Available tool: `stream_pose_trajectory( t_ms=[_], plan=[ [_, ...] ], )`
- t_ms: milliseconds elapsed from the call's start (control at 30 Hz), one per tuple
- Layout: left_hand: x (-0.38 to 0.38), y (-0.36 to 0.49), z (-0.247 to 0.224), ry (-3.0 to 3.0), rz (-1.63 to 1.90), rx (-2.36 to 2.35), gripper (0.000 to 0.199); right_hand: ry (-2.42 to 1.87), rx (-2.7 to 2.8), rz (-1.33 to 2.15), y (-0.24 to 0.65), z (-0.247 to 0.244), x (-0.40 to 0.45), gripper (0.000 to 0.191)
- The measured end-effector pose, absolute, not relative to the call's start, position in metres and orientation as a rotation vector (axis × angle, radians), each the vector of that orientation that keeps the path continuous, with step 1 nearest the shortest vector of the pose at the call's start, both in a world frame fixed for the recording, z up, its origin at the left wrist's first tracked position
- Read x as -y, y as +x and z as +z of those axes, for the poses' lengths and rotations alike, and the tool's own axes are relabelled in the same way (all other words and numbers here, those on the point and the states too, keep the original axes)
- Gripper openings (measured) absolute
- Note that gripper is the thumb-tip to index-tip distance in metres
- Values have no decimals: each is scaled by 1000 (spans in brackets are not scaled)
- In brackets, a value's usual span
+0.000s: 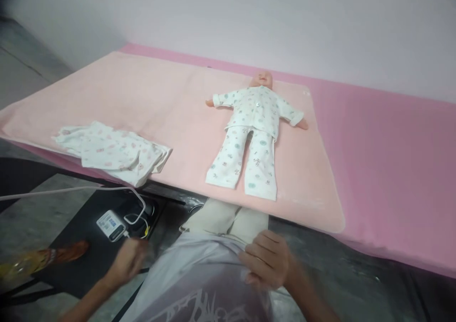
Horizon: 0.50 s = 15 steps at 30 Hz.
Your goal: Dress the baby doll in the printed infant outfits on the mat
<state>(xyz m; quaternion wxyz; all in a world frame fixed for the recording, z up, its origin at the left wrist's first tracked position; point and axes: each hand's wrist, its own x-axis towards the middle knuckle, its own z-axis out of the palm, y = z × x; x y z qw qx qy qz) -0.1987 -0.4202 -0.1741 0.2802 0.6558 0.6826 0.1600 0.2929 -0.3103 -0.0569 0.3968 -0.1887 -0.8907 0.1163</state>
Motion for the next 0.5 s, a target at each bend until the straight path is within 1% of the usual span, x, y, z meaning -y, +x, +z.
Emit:
stream_pose_trajectory(
  t_ms=[67,133,200,267,367,500],
  plan=[
    [430,-263,-192,1495,542,-2399,29,-564,2238,472,278,-84,327,34],
    [416,-313,-197,1285,413,-2661,39,-685,2224,625,261,-102,333,30],
    [389,-345,-199,981,266,-2738,47,-783,2197,742,244,-114,334,27],
    [363,-363,-201,832,202,-2731,52,-845,2144,837,232,-123,334,27],
    [337,-375,-210,766,166,-2690,57,-885,2077,946,223,-133,336,28],
    [325,-376,-223,729,152,-2682,61,-920,2016,1053,220,-144,336,32]
  ],
)
